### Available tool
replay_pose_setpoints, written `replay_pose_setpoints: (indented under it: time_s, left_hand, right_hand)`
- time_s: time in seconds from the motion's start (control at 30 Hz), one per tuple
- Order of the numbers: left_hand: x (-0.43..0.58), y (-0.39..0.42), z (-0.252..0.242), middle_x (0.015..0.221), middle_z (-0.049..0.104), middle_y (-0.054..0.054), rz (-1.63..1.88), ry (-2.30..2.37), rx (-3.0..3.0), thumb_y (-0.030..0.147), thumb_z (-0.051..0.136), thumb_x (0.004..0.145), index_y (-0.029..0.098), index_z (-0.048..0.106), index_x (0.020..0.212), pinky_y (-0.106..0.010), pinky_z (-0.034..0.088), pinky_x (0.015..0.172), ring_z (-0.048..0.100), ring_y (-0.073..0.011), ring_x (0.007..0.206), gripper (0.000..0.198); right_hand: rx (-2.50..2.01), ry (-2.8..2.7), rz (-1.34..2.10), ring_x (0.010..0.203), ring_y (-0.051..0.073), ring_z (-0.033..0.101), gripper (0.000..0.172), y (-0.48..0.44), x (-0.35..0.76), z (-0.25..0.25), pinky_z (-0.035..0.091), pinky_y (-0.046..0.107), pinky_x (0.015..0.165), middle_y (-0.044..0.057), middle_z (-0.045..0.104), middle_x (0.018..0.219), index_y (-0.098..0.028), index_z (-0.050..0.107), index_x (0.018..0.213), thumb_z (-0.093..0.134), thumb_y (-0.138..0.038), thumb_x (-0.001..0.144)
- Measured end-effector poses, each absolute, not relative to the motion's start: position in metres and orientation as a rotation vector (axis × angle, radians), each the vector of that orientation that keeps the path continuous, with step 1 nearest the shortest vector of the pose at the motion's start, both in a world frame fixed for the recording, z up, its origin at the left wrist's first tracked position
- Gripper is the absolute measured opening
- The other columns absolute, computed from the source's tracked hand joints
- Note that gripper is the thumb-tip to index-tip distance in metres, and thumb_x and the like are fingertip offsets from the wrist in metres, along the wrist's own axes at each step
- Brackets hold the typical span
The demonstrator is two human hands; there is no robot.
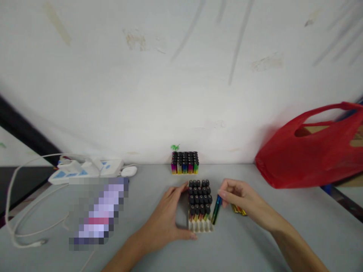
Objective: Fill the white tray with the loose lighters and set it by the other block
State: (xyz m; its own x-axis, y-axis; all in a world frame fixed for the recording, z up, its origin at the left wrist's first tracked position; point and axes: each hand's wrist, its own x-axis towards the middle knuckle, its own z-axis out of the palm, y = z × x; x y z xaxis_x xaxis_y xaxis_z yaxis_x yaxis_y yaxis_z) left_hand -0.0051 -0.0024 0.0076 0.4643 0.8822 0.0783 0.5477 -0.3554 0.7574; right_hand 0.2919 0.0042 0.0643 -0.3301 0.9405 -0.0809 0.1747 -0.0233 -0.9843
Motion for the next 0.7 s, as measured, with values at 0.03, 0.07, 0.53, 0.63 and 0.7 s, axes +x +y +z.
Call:
replay_pose_setpoints:
  time_s: [0.03, 0.07, 0.53, 0.63, 0.7]
  left_hand:
    - [-0.005, -0.003, 0.007, 0.165, 0.05, -0.02, 0.644, 1.185, 2.044, 0.048, 0.11, 0.061, 0.025, 0.035, 0.172, -0.061, 0.035, 0.132, 0.046, -0.0451, 0.153, 0.135]
    - [-0.005, -0.003, 0.007, 0.164, 0.05, -0.02, 0.646, 1.184, 2.043, 0.047, 0.11, 0.061, 0.026, 0.035, 0.172, -0.061, 0.035, 0.132, 0.046, -0.0451, 0.153, 0.136]
    - [-0.005, -0.002, 0.009, 0.164, 0.05, -0.02, 0.65, 1.181, 2.031, 0.049, 0.109, 0.061, 0.026, 0.035, 0.172, -0.062, 0.034, 0.132, 0.045, -0.0459, 0.154, 0.135]
    - [-0.005, -0.002, 0.008, 0.164, 0.05, -0.019, 0.651, 1.175, 2.041, 0.05, 0.11, 0.06, 0.026, 0.036, 0.172, -0.061, 0.036, 0.131, 0.046, -0.0465, 0.153, 0.136]
    - [-0.005, -0.002, 0.008, 0.164, 0.05, -0.019, 0.653, 1.176, 2.043, 0.049, 0.11, 0.059, 0.027, 0.036, 0.171, -0.061, 0.036, 0.131, 0.046, -0.0466, 0.153, 0.136]
  right_hand:
    - [-1.184, -1.596, 1.439, 0.067, 0.015, 0.049, 0.045, 0.004, 0.294, 0.065, 0.035, 0.029, 0.064, 0.002, 0.07, 0.074, -0.019, 0.072, 0.083, 0.078, -0.061, 0.096]
    - [-1.179, -1.618, 1.452, 0.067, 0.015, 0.05, 0.042, 0.004, 0.296, 0.066, 0.036, 0.029, 0.064, 0.002, 0.07, 0.075, -0.019, 0.074, 0.083, 0.08, -0.059, 0.096]
    - [-1.205, -1.765, 1.395, 0.076, 0.02, 0.062, 0.024, -0.002, 0.296, 0.063, 0.046, 0.031, 0.071, 0.002, 0.074, 0.079, -0.021, 0.088, 0.097, 0.092, -0.042, 0.085]
    - [-1.188, -1.752, 1.35, 0.078, 0.02, 0.065, 0.023, -0.004, 0.29, 0.061, 0.049, 0.031, 0.074, 0.002, 0.076, 0.083, -0.022, 0.086, 0.098, 0.092, -0.041, 0.086]
    - [-1.161, -1.741, 1.317, 0.079, 0.021, 0.067, 0.022, -0.004, 0.287, 0.06, 0.05, 0.032, 0.077, 0.003, 0.077, 0.086, -0.023, 0.084, 0.096, 0.091, -0.041, 0.087]
